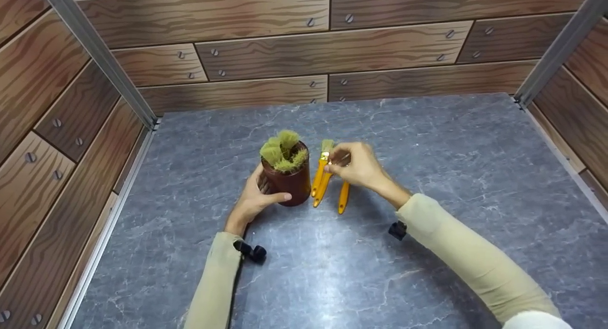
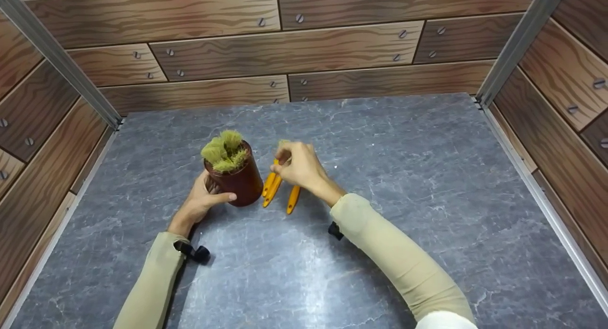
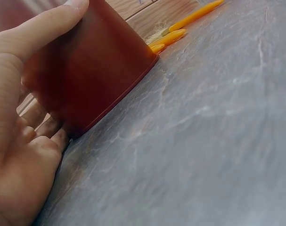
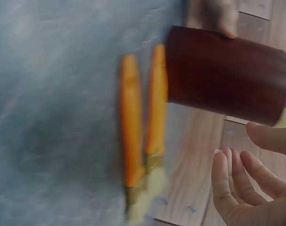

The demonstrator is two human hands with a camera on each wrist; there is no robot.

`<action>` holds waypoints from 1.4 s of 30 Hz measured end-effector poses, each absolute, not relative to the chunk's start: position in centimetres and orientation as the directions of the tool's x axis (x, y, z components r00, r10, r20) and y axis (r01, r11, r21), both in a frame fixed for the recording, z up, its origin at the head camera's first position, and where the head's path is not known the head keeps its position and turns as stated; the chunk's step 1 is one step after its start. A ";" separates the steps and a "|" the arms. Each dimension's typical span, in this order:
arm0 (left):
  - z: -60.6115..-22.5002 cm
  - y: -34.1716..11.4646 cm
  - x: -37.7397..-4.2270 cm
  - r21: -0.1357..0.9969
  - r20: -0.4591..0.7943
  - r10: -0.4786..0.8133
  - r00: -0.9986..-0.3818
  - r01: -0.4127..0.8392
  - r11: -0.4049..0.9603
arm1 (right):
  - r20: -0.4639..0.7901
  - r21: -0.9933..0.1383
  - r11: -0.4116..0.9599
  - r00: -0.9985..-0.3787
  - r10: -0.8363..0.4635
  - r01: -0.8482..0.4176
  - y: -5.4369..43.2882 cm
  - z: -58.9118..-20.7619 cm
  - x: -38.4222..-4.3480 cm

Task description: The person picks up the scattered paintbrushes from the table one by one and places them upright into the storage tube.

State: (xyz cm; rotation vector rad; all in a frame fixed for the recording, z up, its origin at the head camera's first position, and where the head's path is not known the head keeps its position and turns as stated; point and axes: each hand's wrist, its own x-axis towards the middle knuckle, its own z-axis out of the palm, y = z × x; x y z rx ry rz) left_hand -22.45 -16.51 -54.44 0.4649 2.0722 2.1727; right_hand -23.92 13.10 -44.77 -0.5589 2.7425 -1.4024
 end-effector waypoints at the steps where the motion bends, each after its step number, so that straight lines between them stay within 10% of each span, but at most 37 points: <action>1: -54.4 -16.6 -22.4 0.989 0.148 0.281 -0.948 0.134 -0.066 | 0.136 -0.779 0.551 -0.938 -0.319 -0.300 13.1 -45.1 -24.0; 23: -54.4 -16.7 -22.3 0.986 0.164 0.296 -0.941 0.144 -0.087 | -0.079 -0.617 0.772 -0.964 -0.255 -0.153 15.1 -48.7 -24.1; 42: -54.5 -16.7 -22.4 0.987 0.159 0.293 -0.943 0.146 -0.067 | -0.317 -0.834 0.499 -0.945 -0.083 0.236 16.4 -49.6 -24.2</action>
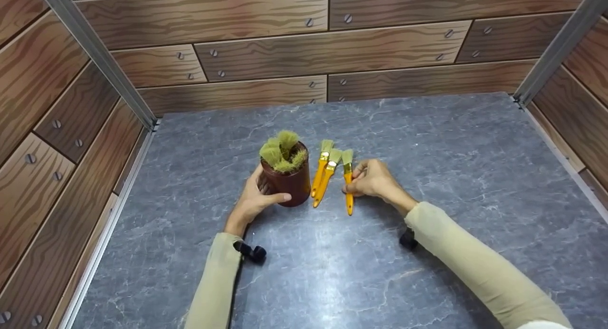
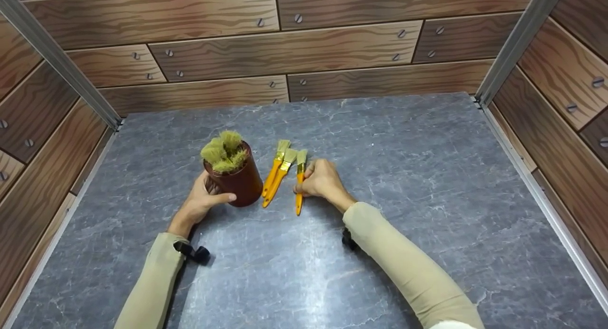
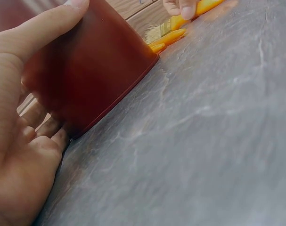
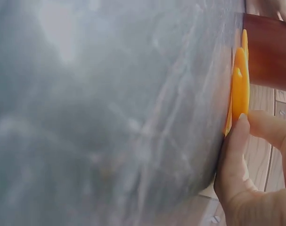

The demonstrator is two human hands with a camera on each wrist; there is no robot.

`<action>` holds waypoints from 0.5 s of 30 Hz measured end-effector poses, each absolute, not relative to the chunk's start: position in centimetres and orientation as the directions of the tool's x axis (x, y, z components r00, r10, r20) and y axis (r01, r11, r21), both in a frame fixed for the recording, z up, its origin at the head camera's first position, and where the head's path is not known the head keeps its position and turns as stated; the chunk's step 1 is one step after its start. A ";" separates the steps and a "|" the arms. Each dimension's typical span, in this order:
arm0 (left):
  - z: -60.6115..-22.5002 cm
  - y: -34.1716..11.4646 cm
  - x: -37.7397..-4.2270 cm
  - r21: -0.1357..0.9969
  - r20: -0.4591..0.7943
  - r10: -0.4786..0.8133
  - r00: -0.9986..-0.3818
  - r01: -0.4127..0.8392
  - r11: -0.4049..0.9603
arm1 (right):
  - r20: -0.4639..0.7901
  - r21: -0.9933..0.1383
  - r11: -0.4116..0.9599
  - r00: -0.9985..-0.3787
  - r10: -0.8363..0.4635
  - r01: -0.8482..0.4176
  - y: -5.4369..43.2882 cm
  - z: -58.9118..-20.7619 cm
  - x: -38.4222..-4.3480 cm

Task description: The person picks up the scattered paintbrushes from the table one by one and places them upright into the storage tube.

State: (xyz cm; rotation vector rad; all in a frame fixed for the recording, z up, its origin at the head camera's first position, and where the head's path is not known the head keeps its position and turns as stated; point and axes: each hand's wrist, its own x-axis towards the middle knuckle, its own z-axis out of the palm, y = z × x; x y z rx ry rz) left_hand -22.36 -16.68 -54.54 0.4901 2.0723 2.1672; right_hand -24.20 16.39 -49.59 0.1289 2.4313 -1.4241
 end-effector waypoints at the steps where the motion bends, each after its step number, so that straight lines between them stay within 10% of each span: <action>1: -54.5 -16.7 -22.3 0.987 0.161 0.293 -0.943 0.147 -0.067 | -0.317 -0.842 0.484 -0.945 -0.084 0.239 16.4 -49.7 -24.2; 15: -54.5 -16.6 -22.4 0.987 0.157 0.285 -0.945 0.142 -0.074 | -0.189 -0.958 0.253 -0.959 -0.210 0.133 17.5 -48.8 -24.3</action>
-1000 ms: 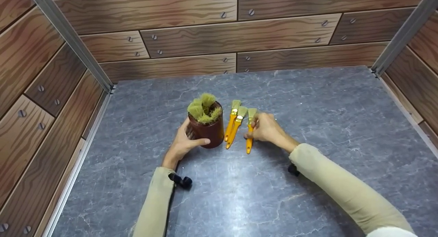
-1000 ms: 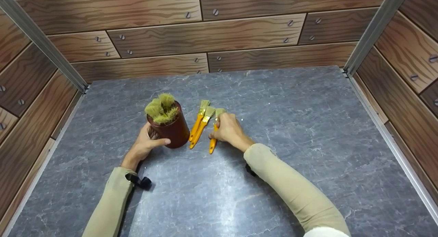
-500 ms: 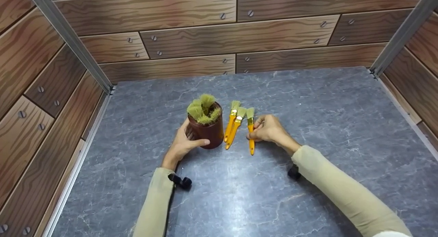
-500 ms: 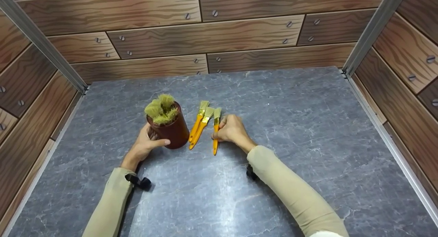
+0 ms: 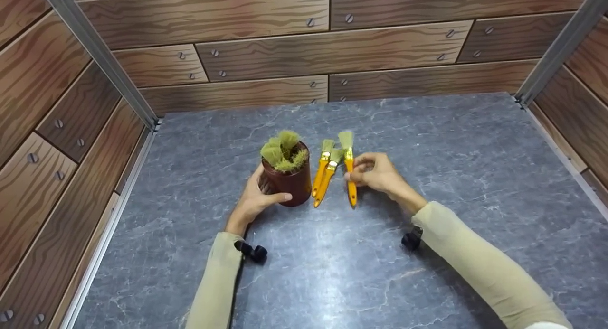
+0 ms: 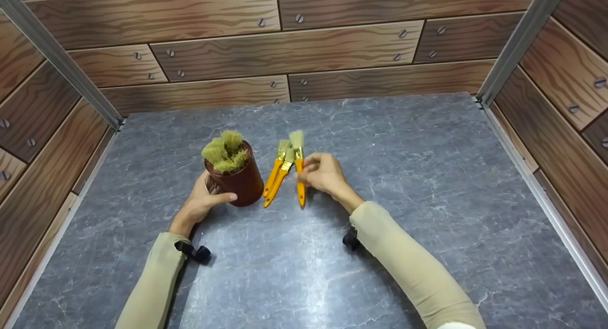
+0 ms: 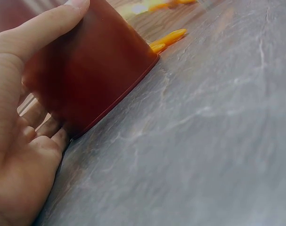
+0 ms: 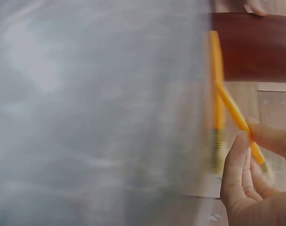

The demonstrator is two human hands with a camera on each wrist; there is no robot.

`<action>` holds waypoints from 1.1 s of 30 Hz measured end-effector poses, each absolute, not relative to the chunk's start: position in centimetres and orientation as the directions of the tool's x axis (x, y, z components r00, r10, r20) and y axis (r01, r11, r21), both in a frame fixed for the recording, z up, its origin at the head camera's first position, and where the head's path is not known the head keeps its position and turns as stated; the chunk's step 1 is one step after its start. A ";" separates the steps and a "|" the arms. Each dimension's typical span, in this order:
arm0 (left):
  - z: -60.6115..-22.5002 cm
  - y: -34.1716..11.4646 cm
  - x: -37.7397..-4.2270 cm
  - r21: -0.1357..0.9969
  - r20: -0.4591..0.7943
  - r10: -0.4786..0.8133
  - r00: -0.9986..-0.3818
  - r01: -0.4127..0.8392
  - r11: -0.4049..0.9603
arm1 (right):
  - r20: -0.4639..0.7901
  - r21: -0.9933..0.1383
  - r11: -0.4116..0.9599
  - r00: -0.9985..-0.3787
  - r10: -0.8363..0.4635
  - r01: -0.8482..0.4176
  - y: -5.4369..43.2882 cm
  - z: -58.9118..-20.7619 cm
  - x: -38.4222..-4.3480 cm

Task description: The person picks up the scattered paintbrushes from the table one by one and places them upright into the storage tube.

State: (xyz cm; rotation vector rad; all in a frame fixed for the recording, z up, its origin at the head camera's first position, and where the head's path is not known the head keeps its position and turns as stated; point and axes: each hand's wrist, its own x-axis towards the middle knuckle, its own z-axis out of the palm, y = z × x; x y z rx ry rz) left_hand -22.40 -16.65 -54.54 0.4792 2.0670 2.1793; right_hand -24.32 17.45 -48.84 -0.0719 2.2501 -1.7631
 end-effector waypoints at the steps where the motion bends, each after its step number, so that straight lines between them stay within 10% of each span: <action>1: -54.5 -16.7 -22.4 0.988 0.154 0.283 -0.947 0.139 -0.074 | -0.162 -0.961 0.256 -0.961 -0.223 0.103 17.4 -48.3 -24.3; 33: -54.5 -16.7 -22.4 0.992 0.129 0.274 -0.953 0.122 -0.043 | 0.243 -0.955 0.080 -0.909 -0.338 -0.285 10.5 -36.5 -24.2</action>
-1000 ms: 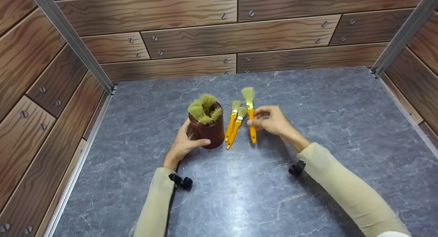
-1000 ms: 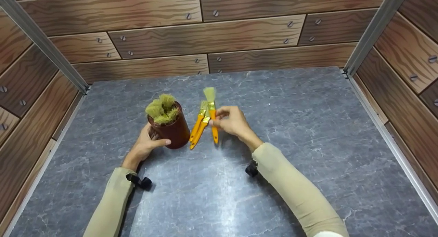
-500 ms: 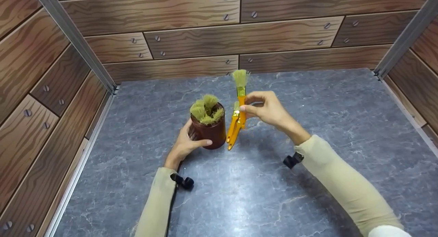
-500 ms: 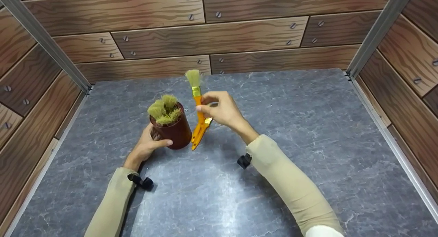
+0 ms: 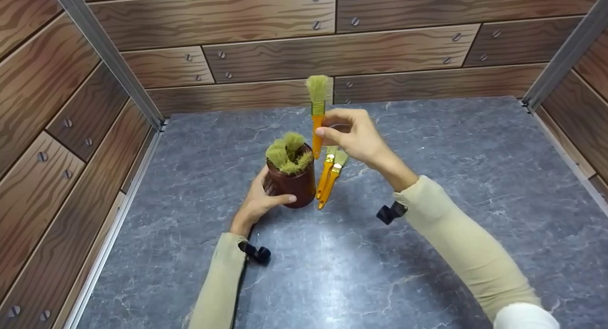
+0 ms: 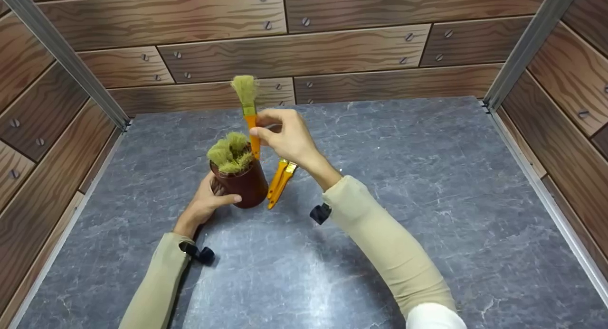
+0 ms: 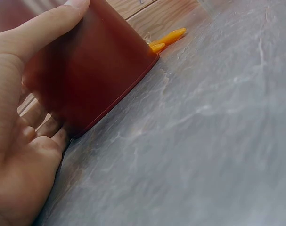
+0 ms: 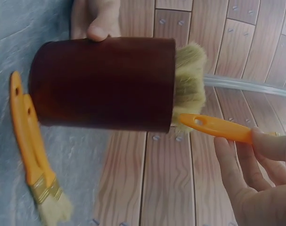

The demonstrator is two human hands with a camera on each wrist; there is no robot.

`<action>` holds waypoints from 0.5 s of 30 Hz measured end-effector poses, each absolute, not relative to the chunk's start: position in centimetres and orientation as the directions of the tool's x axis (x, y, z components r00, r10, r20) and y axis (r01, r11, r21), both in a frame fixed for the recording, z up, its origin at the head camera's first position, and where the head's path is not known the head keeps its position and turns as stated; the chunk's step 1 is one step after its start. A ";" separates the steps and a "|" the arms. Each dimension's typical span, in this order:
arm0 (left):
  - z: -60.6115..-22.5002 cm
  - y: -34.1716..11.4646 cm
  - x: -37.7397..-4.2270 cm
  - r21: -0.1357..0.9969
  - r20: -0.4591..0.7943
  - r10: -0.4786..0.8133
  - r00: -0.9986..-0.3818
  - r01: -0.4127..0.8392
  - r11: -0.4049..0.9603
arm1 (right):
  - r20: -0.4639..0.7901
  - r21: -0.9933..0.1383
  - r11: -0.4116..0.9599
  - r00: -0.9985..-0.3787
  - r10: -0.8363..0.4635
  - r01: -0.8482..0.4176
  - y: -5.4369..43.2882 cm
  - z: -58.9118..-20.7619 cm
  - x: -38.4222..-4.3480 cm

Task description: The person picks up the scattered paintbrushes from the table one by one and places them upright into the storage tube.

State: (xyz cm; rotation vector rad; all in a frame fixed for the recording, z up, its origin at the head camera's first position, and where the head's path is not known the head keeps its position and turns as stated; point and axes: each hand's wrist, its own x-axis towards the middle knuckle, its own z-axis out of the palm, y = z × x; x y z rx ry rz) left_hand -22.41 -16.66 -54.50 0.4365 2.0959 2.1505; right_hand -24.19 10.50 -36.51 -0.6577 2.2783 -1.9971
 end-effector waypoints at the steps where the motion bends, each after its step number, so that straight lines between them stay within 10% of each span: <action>1: -54.5 -16.7 -22.4 0.992 0.129 0.272 -0.954 0.123 -0.041 | 0.251 -0.953 0.075 -0.906 -0.341 -0.292 10.2 -36.4 -24.2; 15: -54.5 -16.7 -22.5 0.986 0.164 0.298 -0.941 0.153 -0.061 | 0.322 -0.936 0.021 -0.876 -0.358 -0.353 7.1 -35.2 -24.4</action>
